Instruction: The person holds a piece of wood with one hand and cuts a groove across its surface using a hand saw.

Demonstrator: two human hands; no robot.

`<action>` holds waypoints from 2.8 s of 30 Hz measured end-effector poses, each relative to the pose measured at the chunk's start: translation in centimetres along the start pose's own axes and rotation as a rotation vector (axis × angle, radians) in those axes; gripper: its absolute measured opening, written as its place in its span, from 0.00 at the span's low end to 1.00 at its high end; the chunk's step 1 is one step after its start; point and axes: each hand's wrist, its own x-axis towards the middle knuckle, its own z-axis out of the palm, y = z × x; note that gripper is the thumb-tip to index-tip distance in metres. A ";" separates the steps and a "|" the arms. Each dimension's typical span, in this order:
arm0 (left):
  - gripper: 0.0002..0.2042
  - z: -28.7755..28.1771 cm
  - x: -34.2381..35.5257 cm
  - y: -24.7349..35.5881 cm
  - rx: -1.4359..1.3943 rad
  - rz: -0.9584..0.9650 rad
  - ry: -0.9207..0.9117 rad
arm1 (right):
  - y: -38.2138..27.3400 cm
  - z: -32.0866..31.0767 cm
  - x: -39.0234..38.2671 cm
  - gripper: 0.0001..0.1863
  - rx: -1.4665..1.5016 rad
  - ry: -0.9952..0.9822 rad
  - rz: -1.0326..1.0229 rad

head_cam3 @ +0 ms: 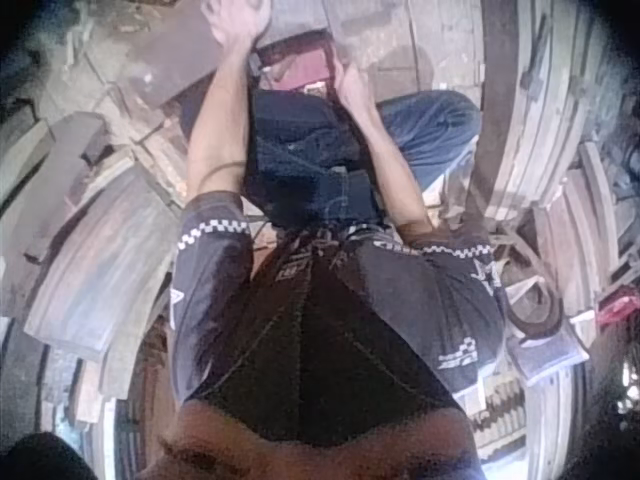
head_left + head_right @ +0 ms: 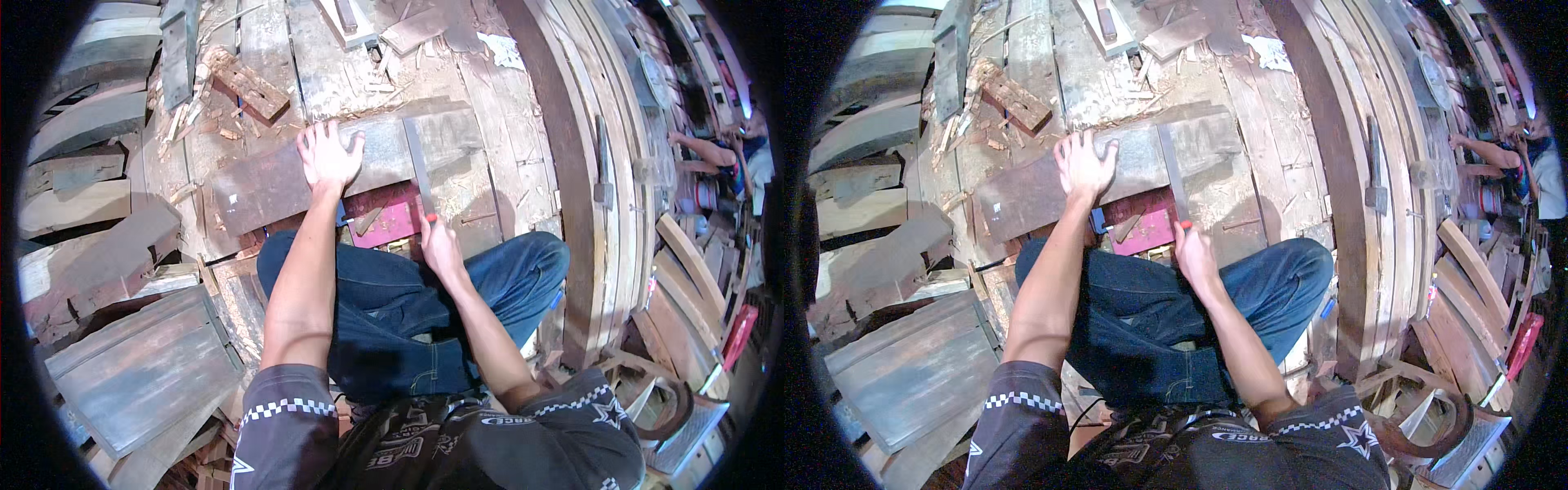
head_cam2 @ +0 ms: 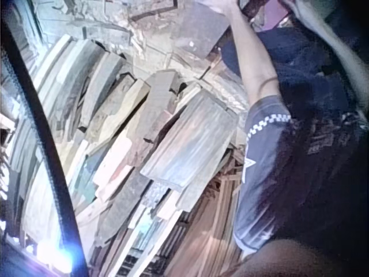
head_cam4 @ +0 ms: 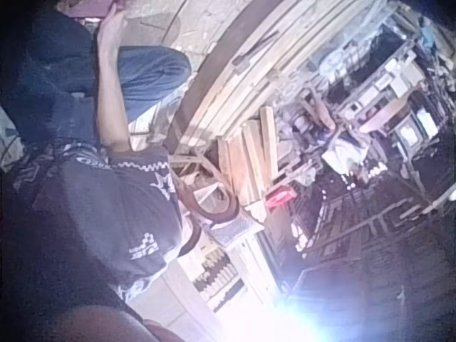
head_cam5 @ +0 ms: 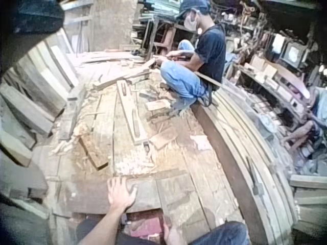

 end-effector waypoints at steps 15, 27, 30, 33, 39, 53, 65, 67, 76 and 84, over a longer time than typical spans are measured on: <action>0.32 -0.2 -0.1 0.2 0.002 -0.011 -0.032 | 0.4 -0.4 -0.1 0.25 -0.018 0.038 0.051; 0.30 0.4 -0.2 -0.4 0.022 0.015 0.011 | 0.5 0.0 0.8 0.28 -0.055 0.093 0.001; 0.31 -0.4 0.1 0.8 0.002 0.002 -0.018 | -0.4 -0.7 3.6 0.27 0.011 0.119 -0.073; 0.30 0.1 0.0 1.5 0.004 0.015 0.007 | 1.4 -0.5 5.2 0.27 -0.083 0.186 -0.106; 0.30 -0.1 0.1 0.4 0.004 0.003 0.021 | 1.2 -1.8 1.1 0.28 -0.006 0.008 0.042; 0.30 -0.2 0.0 0.4 -0.009 -0.015 0.002 | -3.0 -6.1 0.0 0.12 0.070 0.035 -0.227; 0.30 0.2 0.1 0.4 0.019 0.002 0.015 | -3.4 -10.5 2.6 0.13 -0.369 0.223 -0.143; 0.30 0.1 0.1 0.5 0.021 -0.001 0.021 | -3.1 -10.2 2.6 0.11 -0.452 0.273 -0.247; 0.30 0.1 0.0 0.4 0.002 -0.004 0.018 | -3.7 -12.9 3.9 0.12 -0.451 0.307 -0.146; 0.29 -0.1 0.1 0.4 0.016 -0.015 0.005 | -2.9 -12.2 3.0 0.12 -0.351 0.235 -0.217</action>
